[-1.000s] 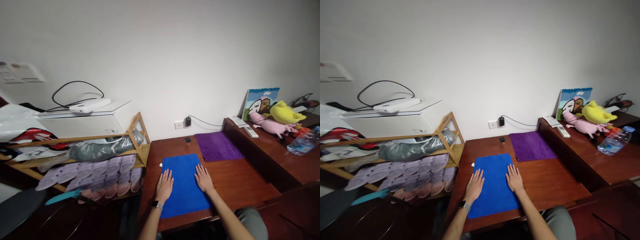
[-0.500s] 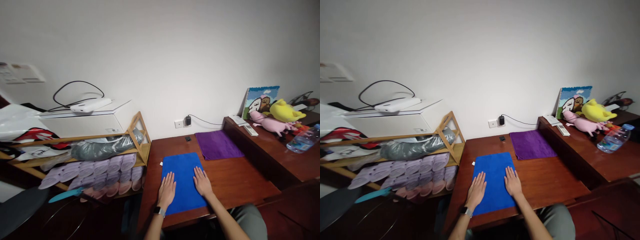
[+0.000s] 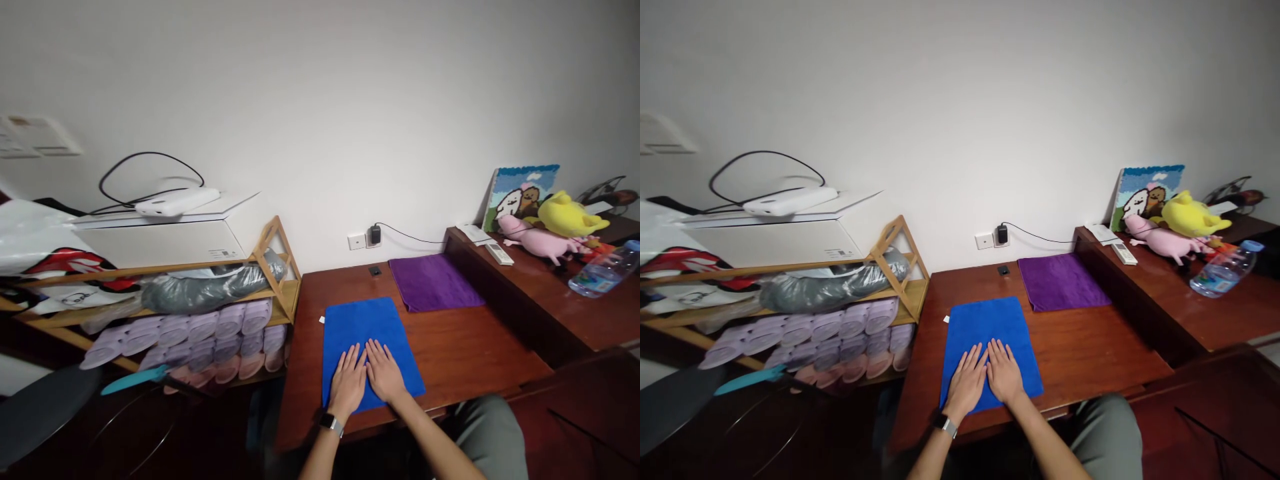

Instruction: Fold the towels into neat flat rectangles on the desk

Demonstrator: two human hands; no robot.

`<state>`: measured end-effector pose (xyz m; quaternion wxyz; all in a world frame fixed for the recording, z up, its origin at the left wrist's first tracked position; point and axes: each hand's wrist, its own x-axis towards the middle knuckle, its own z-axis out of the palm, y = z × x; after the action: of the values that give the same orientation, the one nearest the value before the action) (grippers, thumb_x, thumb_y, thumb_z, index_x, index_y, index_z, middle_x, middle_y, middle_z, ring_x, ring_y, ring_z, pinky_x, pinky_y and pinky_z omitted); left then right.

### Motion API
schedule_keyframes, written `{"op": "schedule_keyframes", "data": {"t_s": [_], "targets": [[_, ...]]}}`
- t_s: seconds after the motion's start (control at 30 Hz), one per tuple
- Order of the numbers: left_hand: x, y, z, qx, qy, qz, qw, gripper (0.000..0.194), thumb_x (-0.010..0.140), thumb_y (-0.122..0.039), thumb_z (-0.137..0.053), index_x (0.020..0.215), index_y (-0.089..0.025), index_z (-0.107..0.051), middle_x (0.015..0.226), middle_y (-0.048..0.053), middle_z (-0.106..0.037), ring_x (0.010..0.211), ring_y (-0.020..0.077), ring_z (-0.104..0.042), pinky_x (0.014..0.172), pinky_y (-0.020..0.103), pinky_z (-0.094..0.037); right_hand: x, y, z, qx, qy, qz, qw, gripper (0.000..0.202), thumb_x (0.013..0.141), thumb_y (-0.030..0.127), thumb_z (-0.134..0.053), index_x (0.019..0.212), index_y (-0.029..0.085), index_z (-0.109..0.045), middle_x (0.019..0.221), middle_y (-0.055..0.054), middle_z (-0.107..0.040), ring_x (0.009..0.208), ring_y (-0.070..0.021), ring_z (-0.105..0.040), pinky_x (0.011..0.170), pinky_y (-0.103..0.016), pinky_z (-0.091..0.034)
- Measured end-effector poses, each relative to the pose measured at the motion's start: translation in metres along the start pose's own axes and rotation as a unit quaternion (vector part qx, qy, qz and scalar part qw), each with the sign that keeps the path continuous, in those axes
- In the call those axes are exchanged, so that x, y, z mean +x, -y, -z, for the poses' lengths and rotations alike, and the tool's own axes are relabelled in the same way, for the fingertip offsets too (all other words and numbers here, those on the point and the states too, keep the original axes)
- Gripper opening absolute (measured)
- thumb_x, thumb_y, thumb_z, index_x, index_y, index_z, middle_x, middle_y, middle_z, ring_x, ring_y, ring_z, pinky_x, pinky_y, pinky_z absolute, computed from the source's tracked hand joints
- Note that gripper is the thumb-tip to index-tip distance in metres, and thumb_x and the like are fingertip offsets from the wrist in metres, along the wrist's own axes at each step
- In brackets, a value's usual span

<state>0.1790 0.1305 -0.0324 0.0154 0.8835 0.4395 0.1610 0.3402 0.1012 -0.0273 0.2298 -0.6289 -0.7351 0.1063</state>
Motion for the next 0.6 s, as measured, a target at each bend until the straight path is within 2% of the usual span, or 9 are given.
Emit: {"op": "schedule_keyframes", "data": {"t_s": [0.07, 0.17, 0.33, 0.4, 0.5, 0.6], "targets": [[0.000, 0.001, 0.001, -0.005, 0.004, 0.002, 1.000, 0.056, 0.114, -0.032, -0.034, 0.168, -0.030, -0.049, 0.174, 0.006, -0.053, 0.161, 0.0261, -0.050, 0.132, 0.051, -0.043, -0.001, -0.002, 0.002, 0.001, 0.006, 0.000, 1.000, 0.060, 0.110, 0.033, -0.038, 0.167, 0.018, -0.050, 0.173, -0.010, -0.046, 0.165, -0.0289, -0.041, 0.137, -0.051, -0.030], [-0.007, 0.012, 0.003, -0.024, -0.005, 0.015, 1.000, 0.055, 0.114, -0.038, -0.036, 0.167, -0.031, -0.052, 0.172, 0.006, -0.055, 0.160, 0.0270, -0.051, 0.132, 0.051, -0.043, -0.006, -0.019, 0.012, -0.006, 0.015, -0.020, 1.000, 0.062, 0.111, 0.037, -0.036, 0.169, 0.017, -0.047, 0.175, -0.010, -0.044, 0.166, -0.0285, -0.039, 0.138, -0.052, -0.029], [-0.045, 0.045, 0.006, -0.033, -0.038, 0.113, 0.992, 0.060, 0.114, -0.047, -0.035, 0.170, -0.029, -0.046, 0.173, 0.008, -0.053, 0.161, 0.0298, -0.049, 0.134, 0.055, -0.041, -0.034, -0.069, 0.031, -0.027, 0.000, -0.117, 0.993, 0.066, 0.112, 0.044, -0.033, 0.171, 0.016, -0.043, 0.177, -0.011, -0.039, 0.167, -0.0296, -0.037, 0.138, -0.056, -0.027], [-0.056, 0.052, 0.009, -0.031, -0.035, 0.131, 0.990, 0.062, 0.113, -0.048, -0.034, 0.171, -0.027, -0.045, 0.173, 0.009, -0.052, 0.161, 0.0305, -0.049, 0.134, 0.056, -0.040, -0.042, -0.079, 0.035, -0.027, -0.006, -0.135, 0.991, 0.067, 0.112, 0.046, -0.033, 0.171, 0.018, -0.043, 0.177, -0.010, -0.039, 0.168, -0.0294, -0.036, 0.138, -0.056, -0.026], [-0.056, 0.044, 0.012, -0.031, -0.034, 0.122, 0.991, 0.063, 0.113, -0.047, -0.035, 0.170, -0.023, -0.046, 0.173, 0.011, -0.052, 0.161, 0.0313, -0.050, 0.135, 0.057, -0.039, -0.042, -0.069, 0.035, -0.020, -0.012, -0.133, 0.991, 0.067, 0.112, 0.046, -0.035, 0.171, 0.015, -0.044, 0.177, -0.013, -0.039, 0.168, -0.0316, -0.035, 0.139, -0.058, -0.024], [-0.042, 0.019, 0.007, -0.033, -0.045, 0.082, 0.995, 0.061, 0.114, -0.041, -0.035, 0.172, -0.024, -0.043, 0.175, 0.010, -0.049, 0.163, 0.0295, -0.047, 0.136, 0.054, -0.039, -0.035, -0.036, 0.026, 0.005, -0.042, -0.086, 0.995, 0.064, 0.112, 0.042, -0.039, 0.171, 0.017, -0.044, 0.177, -0.012, -0.039, 0.168, -0.0327, -0.034, 0.139, -0.058, -0.025]]}}
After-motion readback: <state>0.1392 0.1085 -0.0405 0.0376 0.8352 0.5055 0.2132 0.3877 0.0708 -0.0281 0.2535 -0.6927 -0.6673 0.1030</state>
